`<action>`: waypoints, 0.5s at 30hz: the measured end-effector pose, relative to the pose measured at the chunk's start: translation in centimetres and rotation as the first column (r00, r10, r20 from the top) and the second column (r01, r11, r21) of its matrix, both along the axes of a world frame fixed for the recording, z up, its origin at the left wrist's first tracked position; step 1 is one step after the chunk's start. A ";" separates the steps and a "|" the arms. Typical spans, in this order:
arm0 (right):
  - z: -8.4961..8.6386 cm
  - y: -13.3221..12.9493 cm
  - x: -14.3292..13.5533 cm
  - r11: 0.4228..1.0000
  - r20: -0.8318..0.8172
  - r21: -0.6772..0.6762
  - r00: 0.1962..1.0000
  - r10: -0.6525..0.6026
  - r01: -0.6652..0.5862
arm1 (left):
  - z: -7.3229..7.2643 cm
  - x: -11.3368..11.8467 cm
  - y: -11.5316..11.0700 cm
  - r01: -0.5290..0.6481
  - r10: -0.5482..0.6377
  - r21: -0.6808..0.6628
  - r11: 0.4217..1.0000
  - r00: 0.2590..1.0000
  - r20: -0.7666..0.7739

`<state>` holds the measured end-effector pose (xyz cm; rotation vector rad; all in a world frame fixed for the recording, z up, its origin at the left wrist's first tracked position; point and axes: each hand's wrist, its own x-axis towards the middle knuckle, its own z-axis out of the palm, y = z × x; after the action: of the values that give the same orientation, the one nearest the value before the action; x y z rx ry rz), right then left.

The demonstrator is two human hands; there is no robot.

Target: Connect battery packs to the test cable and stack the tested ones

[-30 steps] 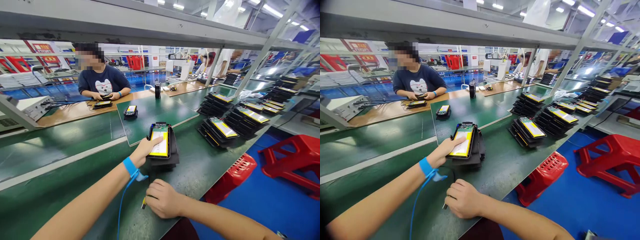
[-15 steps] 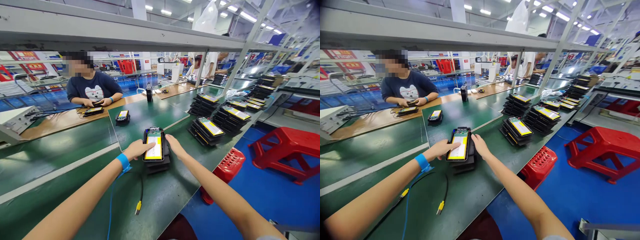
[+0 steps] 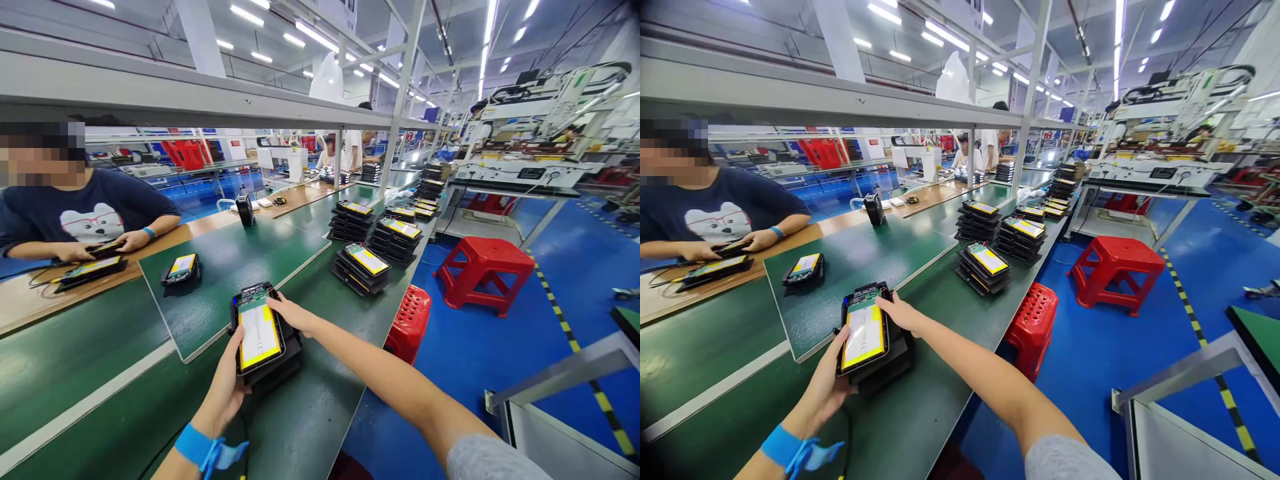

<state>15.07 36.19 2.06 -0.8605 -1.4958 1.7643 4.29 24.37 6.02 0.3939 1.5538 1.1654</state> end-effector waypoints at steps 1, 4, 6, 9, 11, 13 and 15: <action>0.1 0.2 -0.1 0.999 -0.002 -0.015 0.999 0.037 -0.037 | 0.0 0.1 0.0 -0.016 0.016 0.000 1.000 1.000 0.006; 0.5 0.9 -0.4 0.990 -0.012 -0.055 0.991 0.130 -0.130 | -0.2 0.6 -0.1 -0.047 0.047 0.007 0.999 0.999 0.016; 0.7 1.3 -0.5 0.982 -0.013 -0.075 0.985 0.172 -0.173 | -0.3 0.8 -0.1 -0.063 0.063 0.003 0.998 0.998 0.009; 0.6 1.9 -0.6 0.973 -0.005 -0.097 0.977 0.211 -0.211 | -0.2 1.1 0.1 -0.087 0.087 -0.002 0.996 0.996 0.004; 0.6 2.1 -0.7 0.972 -0.001 -0.094 0.977 0.215 -0.214 | -0.2 1.0 0.2 -0.080 0.080 -0.010 0.997 0.997 0.014; 0.6 2.1 -0.4 0.979 0.007 -0.070 0.982 0.191 -0.190 | -0.3 0.6 0.3 -0.047 0.047 -0.021 0.999 0.998 0.038; 0.7 1.8 0.5 0.992 0.030 -0.030 0.992 0.124 -0.123 | -0.8 -0.5 -0.1 -0.015 0.015 -0.008 1.000 0.999 0.031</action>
<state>15.59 38.00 2.78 -0.8291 -1.5785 1.8724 3.74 24.27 5.25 0.3583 1.5365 1.1712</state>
